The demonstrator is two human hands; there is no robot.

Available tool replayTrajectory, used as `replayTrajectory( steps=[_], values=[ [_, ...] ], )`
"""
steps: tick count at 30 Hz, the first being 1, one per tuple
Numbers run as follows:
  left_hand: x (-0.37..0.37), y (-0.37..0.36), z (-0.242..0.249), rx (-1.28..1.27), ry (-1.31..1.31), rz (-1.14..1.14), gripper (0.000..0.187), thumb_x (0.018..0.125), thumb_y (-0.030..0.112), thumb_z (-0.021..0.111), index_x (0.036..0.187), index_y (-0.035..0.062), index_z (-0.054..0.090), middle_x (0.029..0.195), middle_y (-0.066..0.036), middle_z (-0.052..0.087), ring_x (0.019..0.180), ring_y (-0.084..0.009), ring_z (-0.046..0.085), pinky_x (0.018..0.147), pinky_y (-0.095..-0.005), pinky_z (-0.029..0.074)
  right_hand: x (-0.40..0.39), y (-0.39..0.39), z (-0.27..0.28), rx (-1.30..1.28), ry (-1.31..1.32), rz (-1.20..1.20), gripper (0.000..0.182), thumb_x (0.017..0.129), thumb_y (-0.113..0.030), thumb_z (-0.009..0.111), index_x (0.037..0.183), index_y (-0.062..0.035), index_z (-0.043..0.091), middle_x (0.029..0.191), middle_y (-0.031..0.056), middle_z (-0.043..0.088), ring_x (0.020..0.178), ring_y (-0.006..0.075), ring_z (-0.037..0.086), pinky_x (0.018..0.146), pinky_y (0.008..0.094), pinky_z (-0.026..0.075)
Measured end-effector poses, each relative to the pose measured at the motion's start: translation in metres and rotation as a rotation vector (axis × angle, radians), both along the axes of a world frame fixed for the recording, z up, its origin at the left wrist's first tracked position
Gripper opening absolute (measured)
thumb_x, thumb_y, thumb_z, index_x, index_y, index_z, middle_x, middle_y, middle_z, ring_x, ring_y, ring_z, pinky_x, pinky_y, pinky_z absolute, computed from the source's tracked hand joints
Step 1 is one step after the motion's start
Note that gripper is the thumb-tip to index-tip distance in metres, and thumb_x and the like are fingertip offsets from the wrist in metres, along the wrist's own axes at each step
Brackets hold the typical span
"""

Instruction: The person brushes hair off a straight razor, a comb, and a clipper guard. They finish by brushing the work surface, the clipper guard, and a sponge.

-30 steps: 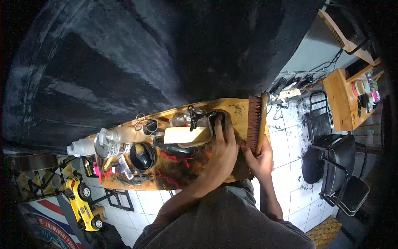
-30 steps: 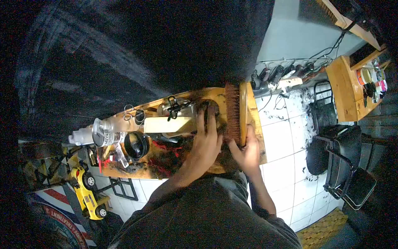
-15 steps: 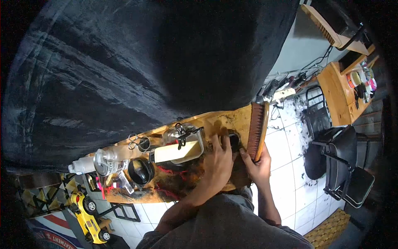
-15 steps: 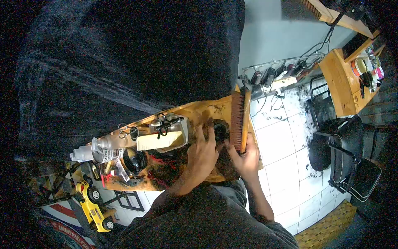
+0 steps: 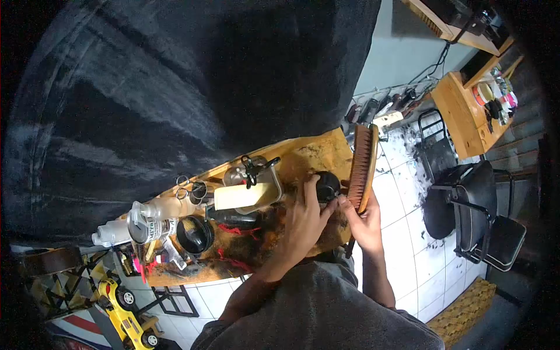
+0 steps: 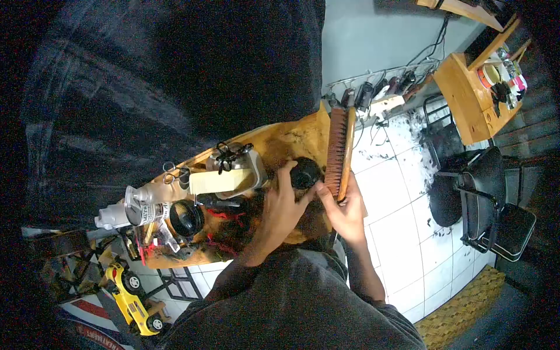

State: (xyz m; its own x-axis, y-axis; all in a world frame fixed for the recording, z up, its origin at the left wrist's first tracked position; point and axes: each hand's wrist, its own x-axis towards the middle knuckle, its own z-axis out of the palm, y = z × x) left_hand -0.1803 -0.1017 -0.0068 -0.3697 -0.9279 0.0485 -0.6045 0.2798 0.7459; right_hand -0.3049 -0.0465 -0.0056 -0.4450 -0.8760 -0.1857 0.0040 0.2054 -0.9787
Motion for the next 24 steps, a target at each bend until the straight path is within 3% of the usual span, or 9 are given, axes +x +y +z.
replayTrajectory(
  steps=[2,6,9,12,15,18,21,22,24],
  values=[
    [0.005,0.004,0.006,-0.071,0.119,-0.021,0.064,0.077,0.023,0.073,0.126,0.0004,0.038,0.114,-0.027,0.051,0.103,-0.0428,0.053,0.085,-0.0444,0.045,0.006,0.006,0.001,-0.079,-0.206,0.018,0.028,0.086,-0.007,0.063,0.109,0.0009,0.048,0.087,0.0036,0.060,0.077,0.0082,0.055,0.069,0.0235,0.046],
    [0.021,0.012,0.009,-0.033,0.180,-0.088,0.062,0.081,0.022,0.069,0.128,-0.0016,0.035,0.117,-0.028,0.048,0.108,-0.0410,0.052,0.086,-0.0415,0.047,0.015,0.005,0.009,-0.126,-0.098,0.070,0.035,0.083,-0.001,0.064,0.115,0.0006,0.049,0.091,0.0030,0.060,0.082,0.0089,0.055,0.074,0.0242,0.046],
    [0.038,0.022,0.032,0.276,0.655,-0.071,0.058,0.085,0.012,0.065,0.131,-0.0012,0.033,0.116,-0.017,0.052,0.109,-0.0211,0.054,0.087,-0.0299,0.046,0.011,0.006,0.019,-0.146,-0.154,0.168,0.039,0.082,0.000,0.065,0.117,0.0007,0.049,0.096,0.0040,0.060,0.086,0.0091,0.055,0.076,0.0244,0.046],
    [0.058,0.022,0.037,0.612,0.679,0.011,0.049,0.081,0.006,0.068,0.124,0.0010,0.044,0.107,-0.008,0.057,0.099,-0.0153,0.056,0.083,-0.0235,0.047,0.009,0.013,0.030,-0.199,-0.065,0.268,0.040,0.081,0.001,0.064,0.118,0.0012,0.049,0.101,0.0048,0.060,0.091,0.0112,0.056,0.080,0.0251,0.045],
    [0.070,0.028,0.019,0.436,0.667,-0.075,0.040,0.081,0.007,0.069,0.116,-0.0011,0.050,0.099,-0.005,0.059,0.090,-0.0106,0.057,0.075,-0.0210,0.047,0.016,0.020,0.030,-0.235,0.063,0.283,0.034,0.081,0.001,0.064,0.113,0.0017,0.051,0.098,0.0055,0.061,0.091,0.0137,0.058,0.077,0.0265,0.046],
    [0.081,0.032,0.027,-0.039,0.391,-0.088,0.026,0.078,0.010,0.072,0.097,-0.0004,0.057,0.089,-0.013,0.061,0.075,-0.0233,0.062,0.064,-0.0296,0.047,0.023,0.030,0.020,-0.181,0.204,0.034,0.023,0.083,-0.006,0.064,0.100,0.0011,0.052,0.085,0.0049,0.059,0.079,0.0136,0.057,0.070,0.0265,0.045],
    [0.090,0.033,0.025,0.043,0.452,-0.051,0.026,0.077,0.009,0.072,0.096,-0.0007,0.057,0.090,-0.014,0.061,0.076,-0.0252,0.062,0.065,-0.0297,0.046,0.029,0.050,0.025,-0.044,0.103,-0.046,0.028,0.083,-0.009,0.064,0.105,0.0011,0.051,0.083,0.0040,0.055,0.075,0.0137,0.056,0.068,0.0257,0.045],
    [0.092,0.031,0.029,-0.048,0.392,-0.050,0.025,0.076,0.007,0.072,0.095,0.0000,0.057,0.095,-0.014,0.060,0.083,-0.0248,0.061,0.068,-0.0310,0.047,0.029,0.058,0.017,-0.116,0.271,-0.023,0.034,0.086,-0.011,0.061,0.114,0.0010,0.049,0.086,0.0056,0.056,0.076,0.0129,0.057,0.068,0.0257,0.045],
    [0.096,0.030,0.036,-0.153,0.352,-0.086,0.025,0.075,0.004,0.071,0.094,-0.0008,0.055,0.099,-0.014,0.060,0.090,-0.0244,0.060,0.075,-0.0310,0.047,0.037,0.071,0.010,-0.154,0.173,-0.041,0.035,0.088,-0.013,0.059,0.118,0.0007,0.047,0.088,0.0066,0.056,0.076,0.0128,0.057,0.069,0.0261,0.046]
  ],
)
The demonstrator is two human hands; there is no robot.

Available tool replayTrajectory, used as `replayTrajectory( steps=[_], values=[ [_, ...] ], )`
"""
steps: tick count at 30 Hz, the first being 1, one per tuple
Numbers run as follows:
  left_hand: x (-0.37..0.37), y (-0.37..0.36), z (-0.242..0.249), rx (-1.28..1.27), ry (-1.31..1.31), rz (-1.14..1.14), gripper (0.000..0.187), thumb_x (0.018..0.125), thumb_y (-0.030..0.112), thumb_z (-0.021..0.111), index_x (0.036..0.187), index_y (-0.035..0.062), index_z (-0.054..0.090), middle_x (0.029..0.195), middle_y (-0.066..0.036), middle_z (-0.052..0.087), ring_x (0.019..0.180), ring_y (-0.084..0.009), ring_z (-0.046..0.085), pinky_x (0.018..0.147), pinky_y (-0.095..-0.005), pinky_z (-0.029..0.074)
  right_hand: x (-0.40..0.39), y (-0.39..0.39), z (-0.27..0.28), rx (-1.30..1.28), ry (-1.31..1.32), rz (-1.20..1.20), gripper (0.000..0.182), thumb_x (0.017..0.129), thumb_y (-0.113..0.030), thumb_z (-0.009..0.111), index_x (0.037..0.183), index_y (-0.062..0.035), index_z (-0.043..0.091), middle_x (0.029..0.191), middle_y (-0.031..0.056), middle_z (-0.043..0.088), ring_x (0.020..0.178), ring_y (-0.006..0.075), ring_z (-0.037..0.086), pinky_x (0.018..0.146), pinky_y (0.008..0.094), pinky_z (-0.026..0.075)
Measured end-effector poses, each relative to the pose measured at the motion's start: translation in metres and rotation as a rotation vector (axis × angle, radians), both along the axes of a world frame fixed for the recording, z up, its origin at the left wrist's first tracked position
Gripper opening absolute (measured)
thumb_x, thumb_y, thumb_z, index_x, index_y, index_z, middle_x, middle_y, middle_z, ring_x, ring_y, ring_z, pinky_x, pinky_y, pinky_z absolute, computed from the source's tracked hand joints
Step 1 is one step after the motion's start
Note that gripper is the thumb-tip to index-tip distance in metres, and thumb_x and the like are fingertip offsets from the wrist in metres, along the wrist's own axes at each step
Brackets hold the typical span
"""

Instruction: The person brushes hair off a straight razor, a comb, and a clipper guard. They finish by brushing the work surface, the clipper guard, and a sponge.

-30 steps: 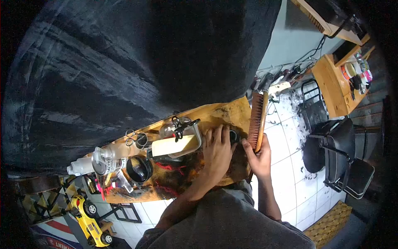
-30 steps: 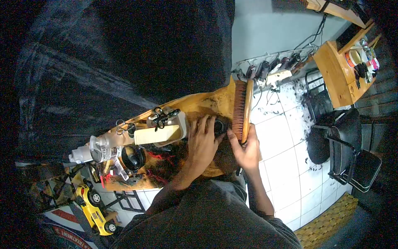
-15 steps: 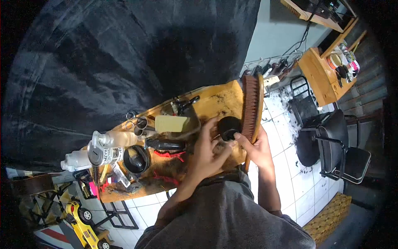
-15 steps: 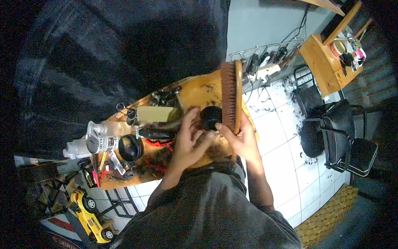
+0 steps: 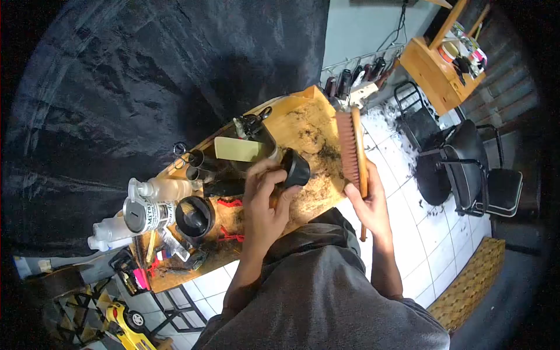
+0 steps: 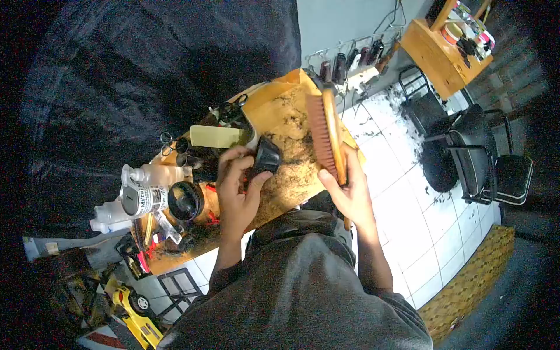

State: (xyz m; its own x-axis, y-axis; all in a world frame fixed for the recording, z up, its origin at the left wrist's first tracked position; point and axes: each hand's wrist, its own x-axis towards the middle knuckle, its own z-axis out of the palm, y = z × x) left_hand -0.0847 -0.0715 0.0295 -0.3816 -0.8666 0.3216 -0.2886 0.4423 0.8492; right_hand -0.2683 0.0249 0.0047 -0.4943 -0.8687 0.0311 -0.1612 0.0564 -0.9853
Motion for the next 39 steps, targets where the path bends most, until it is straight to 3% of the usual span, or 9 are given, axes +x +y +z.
replayTrajectory(
  steps=[5,6,7,10,13,17,19,28,39],
  values=[
    [0.004,-0.003,0.012,-0.253,-0.151,-0.168,0.026,0.073,-0.001,0.070,0.093,-0.0011,0.052,0.118,-0.016,0.059,0.102,-0.0353,0.059,0.087,-0.0338,0.047,0.008,0.028,-0.007,0.018,-0.097,0.026,0.037,0.095,-0.016,0.047,0.127,0.0012,0.041,0.091,0.0082,0.057,0.073,0.0130,0.057,0.068,0.0274,0.048],
    [0.005,-0.001,0.010,-0.207,-0.130,-0.162,0.018,0.081,0.005,0.065,0.095,0.0018,0.055,0.113,-0.015,0.059,0.101,-0.0241,0.059,0.079,-0.0341,0.048,0.011,0.031,0.008,0.184,-0.279,0.018,0.037,0.095,-0.016,0.049,0.126,0.0024,0.043,0.088,0.0087,0.056,0.070,0.0132,0.056,0.066,0.0274,0.048],
    [0.007,0.002,0.006,-0.209,-0.129,-0.165,0.018,0.081,0.005,0.065,0.095,0.0018,0.055,0.113,-0.015,0.059,0.101,-0.0241,0.059,0.079,-0.0341,0.048,0.014,0.031,0.008,0.182,-0.278,0.015,0.037,0.095,-0.016,0.049,0.126,0.0024,0.043,0.088,0.0087,0.056,0.070,0.0132,0.056,0.066,0.0274,0.048],
    [0.013,0.013,-0.002,0.362,0.144,-0.103,0.022,0.088,0.003,0.059,0.106,-0.0011,0.048,0.102,-0.007,0.060,0.094,-0.0117,0.056,0.083,-0.0272,0.046,0.025,0.034,0.003,-0.011,0.057,0.053,0.036,0.089,-0.015,0.058,0.117,0.0058,0.052,0.087,0.0146,0.056,0.071,0.0178,0.057,0.067,0.0293,0.047],
    [0.014,0.018,-0.001,0.549,0.459,-0.094,0.023,0.090,0.005,0.056,0.111,0.0007,0.047,0.109,-0.007,0.057,0.096,-0.0122,0.055,0.084,-0.0266,0.046,0.038,0.039,0.020,-0.011,0.310,0.253,0.044,0.082,-0.016,0.068,0.116,0.0067,0.054,0.095,0.0172,0.059,0.082,0.0231,0.059,0.073,0.0320,0.047],
    [0.037,0.026,-0.018,0.579,0.501,0.013,0.024,0.092,0.007,0.053,0.115,0.0021,0.046,0.114,-0.008,0.055,0.100,-0.0141,0.054,0.087,-0.0292,0.046,0.047,0.039,0.021,0.058,0.442,0.148,0.045,0.077,-0.020,0.073,0.111,0.0068,0.059,0.090,0.0159,0.062,0.075,0.0239,0.061,0.068,0.0323,0.049],
    [0.049,0.026,-0.021,0.567,0.761,0.038,0.027,0.092,0.007,0.052,0.117,0.0031,0.044,0.115,-0.008,0.054,0.102,-0.0160,0.054,0.090,-0.0327,0.046,0.045,0.039,0.018,0.186,0.413,0.029,0.043,0.078,-0.020,0.072,0.111,0.0055,0.060,0.083,0.0158,0.062,0.071,0.0232,0.061,0.065,0.0326,0.048],
    [0.093,0.038,-0.032,0.358,0.590,0.015,0.032,0.088,0.006,0.059,0.116,0.0012,0.045,0.112,-0.008,0.055,0.101,-0.0138,0.053,0.094,-0.0350,0.045,0.093,0.036,0.026,0.038,0.378,0.312,0.048,0.075,-0.016,0.075,0.116,0.0030,0.059,0.082,0.0169,0.060,0.069,0.0253,0.060,0.064,0.0329,0.048],
    [0.112,0.051,-0.030,0.852,0.730,0.190,0.029,0.096,0.020,0.051,0.121,0.0083,0.044,0.118,-0.006,0.053,0.108,-0.0165,0.051,0.092,-0.0407,0.044,0.096,0.034,0.027,0.121,0.578,0.272,0.046,0.074,-0.018,0.075,0.116,-0.0031,0.061,0.088,0.0147,0.064,0.075,0.0274,0.065,0.067,0.0325,0.051]
  ],
)
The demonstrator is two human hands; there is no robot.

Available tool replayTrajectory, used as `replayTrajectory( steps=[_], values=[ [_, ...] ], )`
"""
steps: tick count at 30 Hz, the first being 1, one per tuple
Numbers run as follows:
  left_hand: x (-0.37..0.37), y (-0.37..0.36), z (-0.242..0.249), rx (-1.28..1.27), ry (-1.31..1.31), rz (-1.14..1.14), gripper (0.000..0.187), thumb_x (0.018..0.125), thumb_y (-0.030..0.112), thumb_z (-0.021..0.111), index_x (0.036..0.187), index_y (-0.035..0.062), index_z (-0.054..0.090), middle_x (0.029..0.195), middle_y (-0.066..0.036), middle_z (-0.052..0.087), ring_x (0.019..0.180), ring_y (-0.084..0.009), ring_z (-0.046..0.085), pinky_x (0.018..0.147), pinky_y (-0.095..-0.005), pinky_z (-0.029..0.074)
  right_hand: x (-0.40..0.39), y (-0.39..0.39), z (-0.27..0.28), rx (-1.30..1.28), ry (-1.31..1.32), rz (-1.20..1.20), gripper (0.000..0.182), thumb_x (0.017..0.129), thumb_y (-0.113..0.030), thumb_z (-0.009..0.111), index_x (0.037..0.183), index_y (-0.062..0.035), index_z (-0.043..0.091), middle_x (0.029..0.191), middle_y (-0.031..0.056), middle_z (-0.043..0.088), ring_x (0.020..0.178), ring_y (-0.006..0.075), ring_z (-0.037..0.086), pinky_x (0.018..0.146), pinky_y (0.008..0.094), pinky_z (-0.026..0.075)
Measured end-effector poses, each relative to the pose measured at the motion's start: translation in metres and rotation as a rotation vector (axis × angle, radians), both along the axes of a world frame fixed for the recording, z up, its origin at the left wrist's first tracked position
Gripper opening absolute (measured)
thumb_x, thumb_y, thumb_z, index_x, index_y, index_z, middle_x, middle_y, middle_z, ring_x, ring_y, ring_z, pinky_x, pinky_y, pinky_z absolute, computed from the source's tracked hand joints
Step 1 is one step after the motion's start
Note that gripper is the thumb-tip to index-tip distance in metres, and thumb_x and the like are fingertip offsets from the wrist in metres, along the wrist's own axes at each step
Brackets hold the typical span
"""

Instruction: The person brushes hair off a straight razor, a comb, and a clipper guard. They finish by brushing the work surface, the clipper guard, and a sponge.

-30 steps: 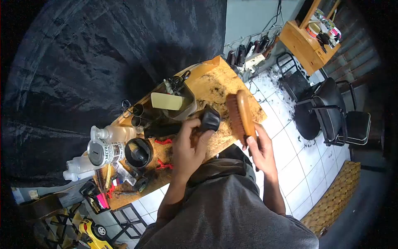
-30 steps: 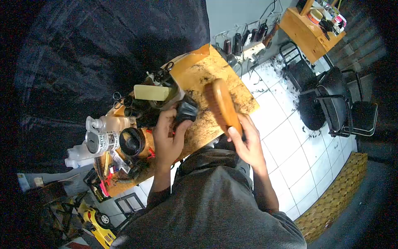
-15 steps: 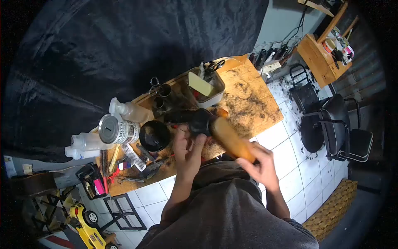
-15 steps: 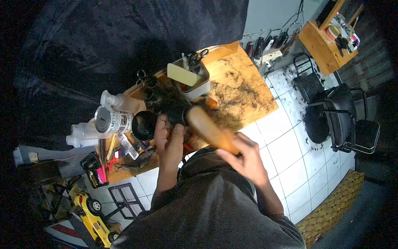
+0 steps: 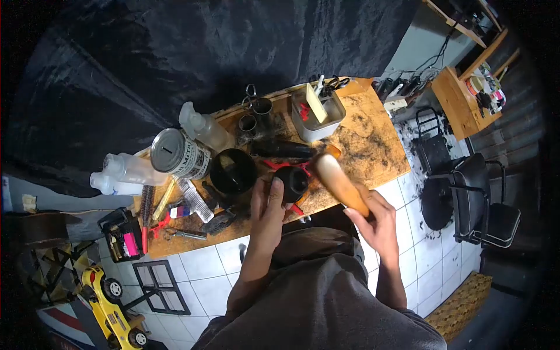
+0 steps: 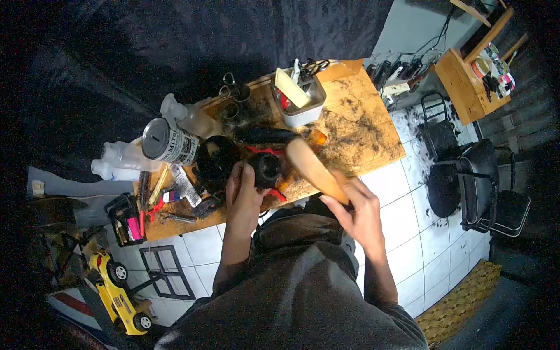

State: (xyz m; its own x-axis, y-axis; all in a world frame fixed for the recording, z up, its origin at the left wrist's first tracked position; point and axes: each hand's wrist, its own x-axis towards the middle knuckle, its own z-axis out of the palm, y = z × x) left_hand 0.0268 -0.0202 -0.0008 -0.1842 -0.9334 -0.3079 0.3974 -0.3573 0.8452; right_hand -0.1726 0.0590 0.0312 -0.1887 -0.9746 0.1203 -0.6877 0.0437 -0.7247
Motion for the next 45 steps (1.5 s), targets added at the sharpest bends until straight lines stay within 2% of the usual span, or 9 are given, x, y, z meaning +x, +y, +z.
replayTrajectory(
  steps=[4,5,10,12,16,26,34,37,45],
  values=[
    [-0.012,0.003,0.005,-0.108,0.126,-0.030,0.028,0.096,0.019,0.051,0.121,0.0094,0.043,0.118,-0.006,0.052,0.107,-0.0162,0.052,0.091,-0.0394,0.044,-0.002,0.004,0.002,0.029,-0.220,0.126,0.047,0.075,-0.017,0.074,0.116,0.0018,0.060,0.092,0.0191,0.066,0.080,0.0257,0.066,0.073,0.0336,0.050],
    [-0.019,0.004,0.005,-0.166,0.085,0.061,0.032,0.093,0.017,0.055,0.119,0.0032,0.044,0.115,-0.008,0.054,0.103,-0.0127,0.052,0.088,-0.0251,0.043,-0.002,0.008,-0.004,0.016,-0.236,0.119,0.046,0.077,-0.017,0.072,0.117,0.0011,0.059,0.092,0.0198,0.066,0.081,0.0261,0.066,0.074,0.0337,0.050],
    [-0.039,-0.002,0.000,-0.454,-0.013,0.005,0.041,0.089,0.005,0.058,0.126,0.0010,0.040,0.119,-0.010,0.052,0.109,-0.0149,0.050,0.093,-0.0270,0.040,-0.035,0.013,-0.016,-0.019,-0.346,0.228,0.044,0.087,-0.019,0.061,0.127,-0.0018,0.052,0.095,0.0223,0.065,0.085,0.0269,0.066,0.078,0.0342,0.050],
    [-0.054,-0.002,0.011,-0.549,-0.059,-0.038,0.048,0.087,0.001,0.058,0.130,0.0007,0.037,0.120,-0.011,0.051,0.110,-0.0156,0.050,0.093,-0.0271,0.040,-0.042,0.010,-0.005,0.274,-0.463,0.062,0.046,0.094,-0.023,0.048,0.135,-0.0043,0.042,0.089,0.0230,0.065,0.080,0.0256,0.067,0.076,0.0340,0.049],
    [-0.073,-0.013,0.014,-0.739,-0.532,-0.212,0.062,0.085,-0.005,0.056,0.141,0.0032,0.030,0.129,-0.014,0.046,0.114,-0.0205,0.048,0.094,-0.0296,0.039,-0.064,0.005,-0.010,0.272,-0.350,0.219,0.046,0.098,-0.027,0.037,0.139,-0.0071,0.037,0.077,0.0224,0.062,0.065,0.0225,0.064,0.069,0.0326,0.049],
    [-0.132,-0.017,0.001,-0.929,-0.892,-0.121,0.049,0.077,-0.008,0.062,0.123,0.0029,0.048,0.114,-0.014,0.054,0.105,-0.0203,0.054,0.084,-0.0264,0.044,-0.129,0.012,-0.038,0.511,-0.713,0.138,0.053,0.099,-0.038,0.034,0.136,0.0005,0.039,0.108,0.0178,0.060,0.103,0.0224,0.054,0.091,0.0336,0.041],
    [-0.157,-0.010,0.014,-0.527,-0.587,-0.161,0.043,0.084,-0.004,0.053,0.126,0.0014,0.045,0.107,-0.008,0.057,0.094,-0.0147,0.056,0.080,-0.0237,0.043,-0.156,-0.009,-0.042,0.121,-0.469,0.257,0.053,0.085,-0.016,0.063,0.133,-0.0016,0.045,0.099,0.0192,0.066,0.082,0.0180,0.064,0.078,0.0298,0.047],
    [-0.162,-0.014,0.018,-0.389,-0.310,-0.076,0.029,0.095,0.008,0.048,0.123,0.0006,0.049,0.114,-0.008,0.053,0.106,-0.0136,0.049,0.091,-0.0238,0.038,-0.157,-0.018,-0.027,0.038,-0.329,0.148,0.052,0.076,-0.010,0.070,0.125,-0.0014,0.054,0.091,0.0195,0.066,0.082,0.0215,0.066,0.074,0.0309,0.049],
    [-0.161,-0.030,0.018,-0.399,-0.541,-0.060,0.029,0.099,0.021,0.041,0.116,0.0007,0.054,0.107,-0.010,0.058,0.102,-0.0146,0.050,0.092,-0.0274,0.037,-0.174,-0.033,-0.021,-0.003,-0.187,0.250,0.052,0.067,-0.012,0.079,0.115,-0.0012,0.062,0.081,0.0155,0.065,0.067,0.0210,0.063,0.063,0.0301,0.049]
  ],
)
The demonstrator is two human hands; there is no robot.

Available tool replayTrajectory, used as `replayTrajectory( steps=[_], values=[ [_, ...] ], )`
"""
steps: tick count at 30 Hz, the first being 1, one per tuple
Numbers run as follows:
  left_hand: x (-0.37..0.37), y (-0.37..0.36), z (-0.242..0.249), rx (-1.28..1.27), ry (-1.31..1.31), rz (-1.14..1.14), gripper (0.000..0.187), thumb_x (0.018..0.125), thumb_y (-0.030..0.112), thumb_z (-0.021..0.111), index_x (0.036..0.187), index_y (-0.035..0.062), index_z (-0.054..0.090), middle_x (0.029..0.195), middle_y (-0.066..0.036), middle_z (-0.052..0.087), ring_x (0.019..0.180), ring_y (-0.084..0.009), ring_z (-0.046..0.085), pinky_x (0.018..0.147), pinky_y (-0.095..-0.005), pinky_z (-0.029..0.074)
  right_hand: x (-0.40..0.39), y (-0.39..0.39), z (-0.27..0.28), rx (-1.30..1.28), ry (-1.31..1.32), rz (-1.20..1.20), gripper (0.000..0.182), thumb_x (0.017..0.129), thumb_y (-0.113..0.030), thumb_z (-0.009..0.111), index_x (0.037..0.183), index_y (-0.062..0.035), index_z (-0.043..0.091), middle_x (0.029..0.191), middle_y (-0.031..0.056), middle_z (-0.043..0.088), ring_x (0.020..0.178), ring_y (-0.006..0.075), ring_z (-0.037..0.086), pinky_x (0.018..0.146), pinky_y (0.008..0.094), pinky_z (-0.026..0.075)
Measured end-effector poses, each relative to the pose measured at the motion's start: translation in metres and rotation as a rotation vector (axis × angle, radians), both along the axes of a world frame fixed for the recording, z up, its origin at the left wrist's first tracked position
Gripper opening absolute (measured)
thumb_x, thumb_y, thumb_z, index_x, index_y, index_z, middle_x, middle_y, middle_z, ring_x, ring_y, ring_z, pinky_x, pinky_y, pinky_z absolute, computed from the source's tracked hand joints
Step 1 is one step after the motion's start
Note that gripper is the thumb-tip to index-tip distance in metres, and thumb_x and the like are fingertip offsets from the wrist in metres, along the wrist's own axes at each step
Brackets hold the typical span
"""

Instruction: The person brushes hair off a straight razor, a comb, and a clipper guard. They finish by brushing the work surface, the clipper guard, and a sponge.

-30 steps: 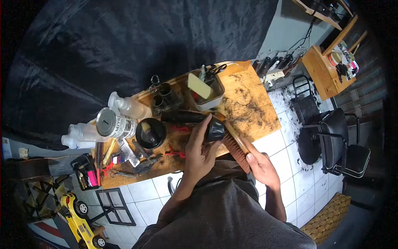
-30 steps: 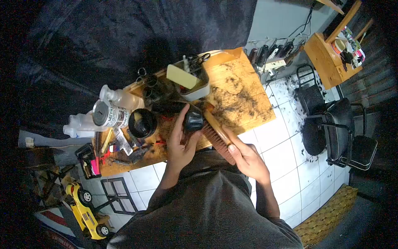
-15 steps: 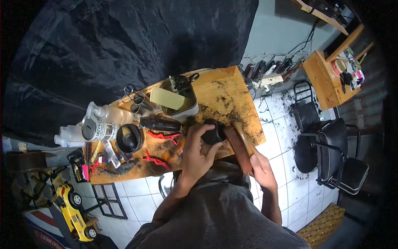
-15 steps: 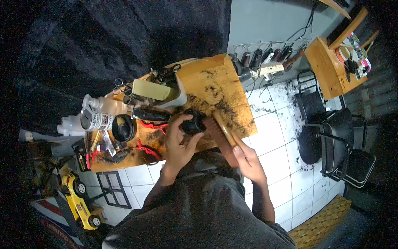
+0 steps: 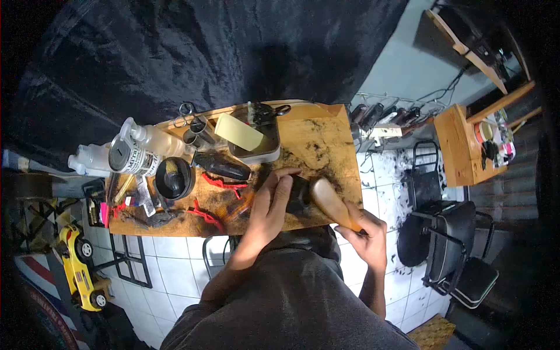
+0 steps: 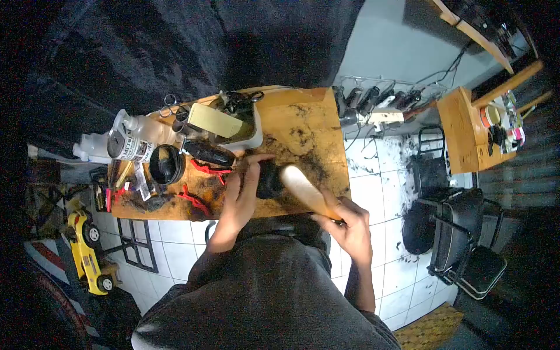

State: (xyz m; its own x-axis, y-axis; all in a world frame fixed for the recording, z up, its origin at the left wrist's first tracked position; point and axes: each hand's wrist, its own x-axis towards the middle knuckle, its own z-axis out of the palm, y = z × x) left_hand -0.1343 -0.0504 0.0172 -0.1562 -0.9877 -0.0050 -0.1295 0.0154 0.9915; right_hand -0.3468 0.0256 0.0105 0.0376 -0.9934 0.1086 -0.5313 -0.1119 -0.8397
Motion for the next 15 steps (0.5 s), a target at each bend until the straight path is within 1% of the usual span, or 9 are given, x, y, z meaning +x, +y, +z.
replayTrajectory(
  steps=[3,5,6,8,9,12,13,14,15],
  values=[
    [0.004,0.000,-0.007,0.085,-0.084,-0.008,0.034,0.100,0.027,0.040,0.110,-0.0003,0.057,0.102,-0.009,0.060,0.096,-0.0145,0.053,0.089,-0.0269,0.038,-0.002,-0.006,0.000,0.003,0.114,-0.022,0.053,0.065,-0.013,0.080,0.115,-0.0058,0.063,0.074,0.0124,0.062,0.062,0.0197,0.059,0.060,0.0307,0.048],
    [0.004,-0.004,-0.017,0.347,0.256,-0.005,0.044,0.100,0.035,0.036,0.102,-0.0024,0.059,0.097,-0.008,0.061,0.091,-0.0131,0.052,0.085,-0.0255,0.040,-0.003,-0.009,-0.001,-0.084,0.012,0.090,0.053,0.064,-0.015,0.080,0.114,-0.0085,0.064,0.072,0.0104,0.062,0.061,0.0203,0.059,0.058,0.0302,0.047],
    [0.003,-0.006,-0.014,0.345,0.263,0.002,0.044,0.100,0.035,0.036,0.102,-0.0024,0.059,0.097,-0.008,0.061,0.091,-0.0131,0.052,0.085,-0.0255,0.040,-0.003,-0.010,0.006,0.061,0.211,0.092,0.051,0.064,-0.015,0.079,0.112,-0.0106,0.065,0.081,0.0098,0.065,0.065,0.0209,0.060,0.060,0.0294,0.048],
    [0.005,-0.007,-0.004,0.275,0.076,0.054,0.052,0.100,0.041,0.032,0.098,-0.0041,0.058,0.090,-0.006,0.060,0.087,-0.0111,0.049,0.080,-0.0251,0.040,0.000,-0.017,0.001,-0.059,0.267,0.053,0.050,0.064,-0.016,0.079,0.112,-0.0114,0.066,0.086,0.0098,0.066,0.068,0.0212,0.061,0.062,0.0292,0.049],
    [0.008,-0.008,-0.012,0.278,0.080,0.064,0.052,0.100,0.041,0.032,0.098,-0.0041,0.058,0.090,-0.006,0.060,0.087,-0.0111,0.049,0.080,-0.0251,0.040,0.002,-0.022,0.000,-0.186,0.315,0.009,0.050,0.064,-0.016,0.079,0.111,-0.0122,0.066,0.091,0.0099,0.066,0.071,0.0214,0.062,0.064,0.0289,0.050],
    [0.016,-0.012,-0.029,0.404,0.271,0.016,0.053,0.100,0.043,0.034,0.093,-0.0046,0.057,0.082,-0.003,0.054,0.082,-0.0088,0.044,0.076,-0.0253,0.039,0.011,-0.025,0.008,-0.180,0.238,-0.058,0.048,0.065,-0.017,0.079,0.110,-0.0080,0.066,0.095,0.0118,0.066,0.077,0.0218,0.064,0.067,0.0302,0.052],
    [0.017,-0.012,-0.024,0.414,0.234,0.014,0.050,0.100,0.041,0.034,0.108,-0.0041,0.054,0.102,-0.004,0.054,0.097,-0.0109,0.046,0.087,-0.0260,0.037,0.012,-0.026,0.010,-0.163,0.154,-0.106,0.048,0.065,-0.017,0.079,0.110,-0.0061,0.065,0.094,0.0123,0.066,0.077,0.0217,0.064,0.068,0.0304,0.052],
    [0.018,-0.013,-0.022,0.424,0.196,0.013,0.052,0.100,0.040,0.035,0.123,-0.0036,0.051,0.122,-0.006,0.054,0.112,-0.0129,0.047,0.097,-0.0267,0.034,0.008,-0.026,0.014,-0.119,0.111,0.012,0.049,0.066,-0.014,0.079,0.111,-0.0025,0.064,0.093,0.0136,0.066,0.078,0.0225,0.064,0.069,0.0310,0.051],
    [0.018,-0.013,-0.023,0.429,0.197,0.013,0.052,0.100,0.040,0.035,0.123,-0.0036,0.051,0.122,-0.006,0.054,0.112,-0.0129,0.047,0.097,-0.0267,0.034,0.009,-0.027,0.013,-0.113,0.112,0.012,0.049,0.066,-0.014,0.079,0.111,-0.0025,0.064,0.093,0.0136,0.066,0.078,0.0225,0.064,0.069,0.0310,0.051]
  ],
)
